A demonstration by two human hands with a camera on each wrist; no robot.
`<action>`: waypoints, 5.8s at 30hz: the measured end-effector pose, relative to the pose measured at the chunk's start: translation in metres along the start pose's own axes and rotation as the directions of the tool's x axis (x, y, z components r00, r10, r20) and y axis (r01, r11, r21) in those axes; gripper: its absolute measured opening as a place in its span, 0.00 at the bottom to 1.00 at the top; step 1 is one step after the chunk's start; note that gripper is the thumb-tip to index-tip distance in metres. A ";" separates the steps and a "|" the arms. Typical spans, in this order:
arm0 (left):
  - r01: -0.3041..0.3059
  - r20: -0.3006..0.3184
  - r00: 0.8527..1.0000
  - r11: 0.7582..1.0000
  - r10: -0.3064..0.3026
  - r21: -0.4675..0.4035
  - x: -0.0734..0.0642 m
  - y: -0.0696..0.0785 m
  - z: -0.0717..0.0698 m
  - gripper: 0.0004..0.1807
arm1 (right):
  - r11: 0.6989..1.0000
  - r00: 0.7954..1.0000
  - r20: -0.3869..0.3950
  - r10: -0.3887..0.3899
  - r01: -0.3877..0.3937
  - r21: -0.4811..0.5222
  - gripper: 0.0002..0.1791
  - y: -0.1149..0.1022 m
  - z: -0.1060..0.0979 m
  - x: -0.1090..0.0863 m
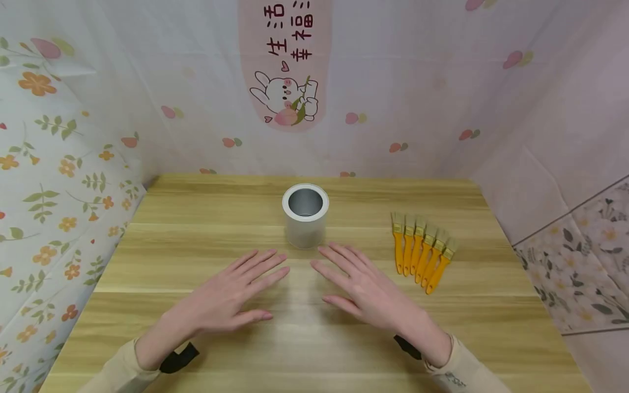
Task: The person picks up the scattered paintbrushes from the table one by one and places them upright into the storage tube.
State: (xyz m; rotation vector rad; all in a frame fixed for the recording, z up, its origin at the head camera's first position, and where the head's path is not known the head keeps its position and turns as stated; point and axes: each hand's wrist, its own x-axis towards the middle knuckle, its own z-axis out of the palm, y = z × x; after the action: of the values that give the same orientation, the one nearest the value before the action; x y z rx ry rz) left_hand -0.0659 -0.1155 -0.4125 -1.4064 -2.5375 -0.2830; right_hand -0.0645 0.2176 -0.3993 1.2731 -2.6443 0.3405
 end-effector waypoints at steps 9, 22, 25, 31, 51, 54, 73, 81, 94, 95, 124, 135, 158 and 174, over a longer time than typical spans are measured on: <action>0.151 -0.179 0.969 0.982 -0.169 -0.110 0.022 -0.014 0.005 0.41 | 0.992 0.985 -0.126 0.118 -0.110 0.065 0.35 0.010 0.002 -0.002; 0.546 -0.014 0.789 0.711 -0.614 -0.443 0.070 -0.039 0.021 0.56 | 0.894 0.866 -0.282 0.412 -0.326 0.306 0.27 0.033 0.002 -0.008; 0.592 0.061 0.743 0.612 -0.666 -0.524 0.085 -0.049 0.027 0.62 | 0.861 0.826 -0.303 0.476 -0.368 0.350 0.23 0.045 0.004 -0.012; 0.578 0.140 0.725 0.485 -0.674 -0.656 0.109 -0.063 0.045 0.68 | 0.756 0.749 -0.223 0.623 -0.505 0.417 0.20 0.071 0.005 -0.021; 0.487 0.099 0.728 0.411 -0.678 -0.771 0.124 -0.069 0.069 0.63 | 0.547 0.594 0.108 0.797 -0.786 0.289 0.29 0.115 0.018 -0.034; 0.479 0.100 0.735 0.410 -0.670 -0.776 0.120 -0.068 0.069 0.63 | 0.548 0.589 0.115 0.800 -0.795 0.260 0.30 0.117 0.021 -0.033; 0.447 0.076 0.785 0.476 -0.615 -0.757 0.103 -0.052 0.062 0.60 | 0.557 0.561 0.140 0.816 -0.827 0.070 0.35 0.134 0.031 -0.024; 0.479 0.093 0.786 0.506 -0.611 -0.717 0.100 -0.045 0.061 0.61 | 0.544 0.547 0.258 0.796 -0.834 0.090 0.41 0.142 0.023 -0.014; 0.465 0.097 0.799 0.508 -0.593 -0.725 0.091 -0.034 0.062 0.61 | 0.411 0.594 0.087 0.800 -0.648 0.641 0.41 0.112 -0.029 0.015; 0.463 0.096 0.801 0.510 -0.591 -0.725 0.090 -0.034 0.062 0.61 | 0.426 0.600 0.041 0.799 -0.613 0.666 0.40 0.108 -0.033 0.017; 0.442 0.142 0.839 0.506 -0.525 -0.740 0.077 -0.026 0.060 0.62 | 0.707 0.704 -0.338 0.625 -0.327 0.627 0.13 0.017 -0.017 0.071; 0.438 0.147 0.844 0.503 -0.516 -0.745 0.077 -0.027 0.059 0.63 | 0.752 0.764 -0.254 0.593 -0.413 0.514 0.06 0.027 -0.008 0.069; 0.457 0.152 0.830 0.498 -0.537 -0.737 0.079 -0.026 0.061 0.62 | 0.663 0.699 -0.105 0.707 -0.604 0.442 0.19 0.090 -0.030 0.016; 0.465 0.157 0.814 0.464 -0.559 -0.754 0.081 -0.030 0.059 0.60 | 0.435 0.531 0.249 0.810 -0.828 0.352 0.40 0.158 -0.018 -0.035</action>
State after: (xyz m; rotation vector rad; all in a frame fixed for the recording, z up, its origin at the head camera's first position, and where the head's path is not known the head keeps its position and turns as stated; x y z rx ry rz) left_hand -0.1397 -0.0497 -0.4469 -0.6392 -2.7778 -1.6910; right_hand -0.1656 0.3444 -0.4108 -0.1485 -3.1312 1.0990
